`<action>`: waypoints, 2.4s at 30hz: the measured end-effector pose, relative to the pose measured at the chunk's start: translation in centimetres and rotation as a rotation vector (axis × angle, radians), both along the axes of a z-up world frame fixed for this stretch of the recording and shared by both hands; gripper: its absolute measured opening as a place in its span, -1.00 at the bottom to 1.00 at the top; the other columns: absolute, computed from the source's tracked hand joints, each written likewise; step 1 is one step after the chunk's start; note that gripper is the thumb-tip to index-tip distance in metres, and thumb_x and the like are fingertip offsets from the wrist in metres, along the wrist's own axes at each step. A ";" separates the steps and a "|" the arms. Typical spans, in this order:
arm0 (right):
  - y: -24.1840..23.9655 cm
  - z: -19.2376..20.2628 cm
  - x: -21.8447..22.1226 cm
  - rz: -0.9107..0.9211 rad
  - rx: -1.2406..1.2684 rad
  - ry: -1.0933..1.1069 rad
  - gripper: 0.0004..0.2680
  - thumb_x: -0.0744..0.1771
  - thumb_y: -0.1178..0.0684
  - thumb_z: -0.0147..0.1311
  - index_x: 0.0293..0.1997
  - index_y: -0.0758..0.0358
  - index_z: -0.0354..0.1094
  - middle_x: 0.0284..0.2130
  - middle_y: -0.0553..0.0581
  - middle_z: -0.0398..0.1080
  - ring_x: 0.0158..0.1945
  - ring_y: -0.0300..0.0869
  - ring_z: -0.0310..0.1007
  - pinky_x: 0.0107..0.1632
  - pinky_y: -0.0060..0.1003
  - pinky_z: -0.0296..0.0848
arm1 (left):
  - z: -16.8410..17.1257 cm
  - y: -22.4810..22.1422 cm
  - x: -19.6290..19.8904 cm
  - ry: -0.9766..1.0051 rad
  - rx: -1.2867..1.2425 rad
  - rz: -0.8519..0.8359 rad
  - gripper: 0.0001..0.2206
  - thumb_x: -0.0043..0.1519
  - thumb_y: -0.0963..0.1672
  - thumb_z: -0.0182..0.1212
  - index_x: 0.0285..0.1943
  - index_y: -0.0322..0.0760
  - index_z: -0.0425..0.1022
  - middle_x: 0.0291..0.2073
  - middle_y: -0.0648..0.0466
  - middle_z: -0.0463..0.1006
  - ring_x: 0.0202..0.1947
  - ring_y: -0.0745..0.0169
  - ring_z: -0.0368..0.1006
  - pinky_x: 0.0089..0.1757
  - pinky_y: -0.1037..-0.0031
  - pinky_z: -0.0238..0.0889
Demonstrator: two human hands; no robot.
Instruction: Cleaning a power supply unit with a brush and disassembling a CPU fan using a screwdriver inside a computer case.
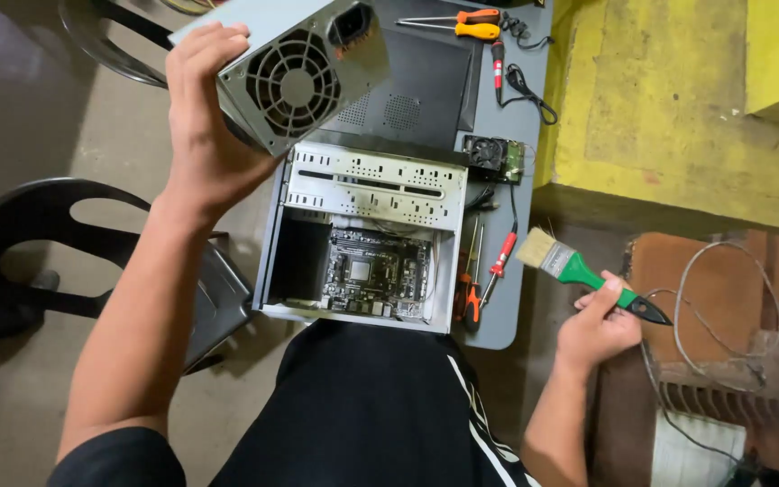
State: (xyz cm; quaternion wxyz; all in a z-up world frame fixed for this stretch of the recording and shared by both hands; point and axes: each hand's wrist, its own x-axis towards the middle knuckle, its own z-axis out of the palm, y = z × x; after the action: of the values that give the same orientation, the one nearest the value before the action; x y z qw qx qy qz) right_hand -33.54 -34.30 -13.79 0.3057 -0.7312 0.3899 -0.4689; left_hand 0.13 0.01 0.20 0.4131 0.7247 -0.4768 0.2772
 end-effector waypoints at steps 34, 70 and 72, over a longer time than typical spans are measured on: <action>-2.4 -3.6 0.9 0.137 -0.002 -0.149 -0.86 0.48 0.25 -0.01 -0.03 0.56 0.49 -0.71 0.20 0.24 -0.59 -0.22 0.34 -0.39 -0.45 0.39 | -28.1 0.5 -5.2 -0.434 0.214 0.502 -0.48 0.04 -0.18 0.25 0.27 0.04 0.50 0.13 0.05 0.47 0.12 0.09 0.32 0.15 0.17 -0.09; -2.6 -24.2 13.7 0.396 0.724 0.794 -0.53 0.22 -0.30 0.39 0.16 0.05 0.44 -0.12 0.19 0.56 0.06 0.05 0.56 0.08 -0.08 0.56 | -27.1 -0.4 -8.0 -0.408 0.335 0.535 -0.46 0.11 0.11 0.42 0.29 0.14 0.49 0.27 -0.07 0.34 0.38 -0.25 0.11 0.26 -0.03 -0.40; -3.9 -31.2 14.6 0.289 0.727 0.756 -0.49 0.13 -0.44 0.48 0.03 -0.02 0.49 -0.17 0.13 0.56 0.03 0.04 0.57 0.05 -0.08 0.56 | -26.0 -1.1 -9.8 -0.341 0.288 0.493 -0.36 0.13 0.15 0.47 0.40 0.17 0.37 0.31 -0.09 0.24 0.38 -0.28 0.05 0.28 -0.03 -0.45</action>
State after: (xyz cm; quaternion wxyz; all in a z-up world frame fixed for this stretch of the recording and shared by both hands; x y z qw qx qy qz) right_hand -18.91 -38.19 -44.98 0.4386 -0.7421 0.5054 0.0387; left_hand -9.64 -1.08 -25.77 0.1412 0.8123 -0.3837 0.4159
